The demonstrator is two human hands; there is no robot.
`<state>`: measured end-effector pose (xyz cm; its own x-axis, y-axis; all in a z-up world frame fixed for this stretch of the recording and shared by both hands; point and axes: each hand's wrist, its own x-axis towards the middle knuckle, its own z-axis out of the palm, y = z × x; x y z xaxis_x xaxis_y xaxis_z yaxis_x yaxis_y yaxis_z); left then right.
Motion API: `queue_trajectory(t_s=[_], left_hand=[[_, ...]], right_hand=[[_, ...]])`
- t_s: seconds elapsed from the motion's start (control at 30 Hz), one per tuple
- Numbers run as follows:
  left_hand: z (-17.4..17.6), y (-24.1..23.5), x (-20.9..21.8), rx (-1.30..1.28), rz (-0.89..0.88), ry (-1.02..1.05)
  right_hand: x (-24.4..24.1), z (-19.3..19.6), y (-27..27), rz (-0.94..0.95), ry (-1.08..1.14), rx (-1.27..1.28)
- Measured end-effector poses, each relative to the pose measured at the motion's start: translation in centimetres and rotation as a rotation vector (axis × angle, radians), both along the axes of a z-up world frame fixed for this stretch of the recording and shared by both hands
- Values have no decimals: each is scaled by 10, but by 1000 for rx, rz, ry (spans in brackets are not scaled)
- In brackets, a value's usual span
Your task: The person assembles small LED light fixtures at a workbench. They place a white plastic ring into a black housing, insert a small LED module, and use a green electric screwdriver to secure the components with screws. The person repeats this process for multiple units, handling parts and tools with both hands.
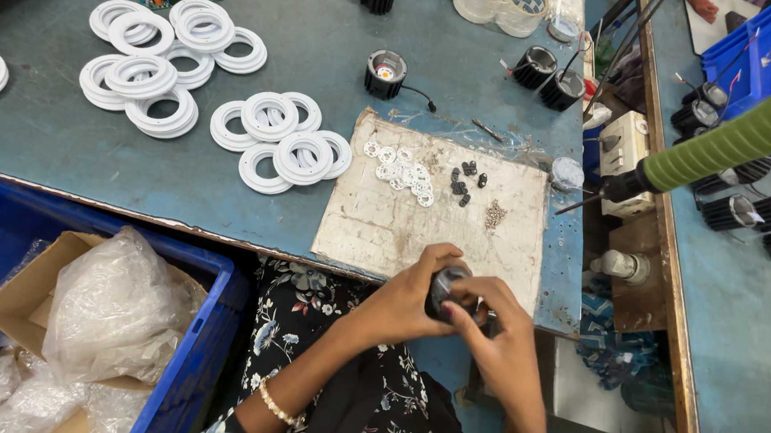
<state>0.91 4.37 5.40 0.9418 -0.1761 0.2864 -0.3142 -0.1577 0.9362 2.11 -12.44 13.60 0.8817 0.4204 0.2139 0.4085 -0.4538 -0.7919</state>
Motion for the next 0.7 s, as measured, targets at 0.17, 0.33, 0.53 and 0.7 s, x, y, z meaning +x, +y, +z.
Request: queue_trajectory(t_s=[0.17, 0.33, 0.53, 0.7], left_hand=[[-11, -1, 21, 131, 125, -33], [-20, -4, 29, 181, 293, -19], [-28, -14, 20, 54, 400, -8], [-20, -22, 31, -27, 511, 10]], right_hand=[[23, -15, 8, -36, 7, 35], [57, -39, 8, -134, 199, 52], [77, -57, -3, 53, 200, 167], [75, -58, 0, 44, 204, 313]])
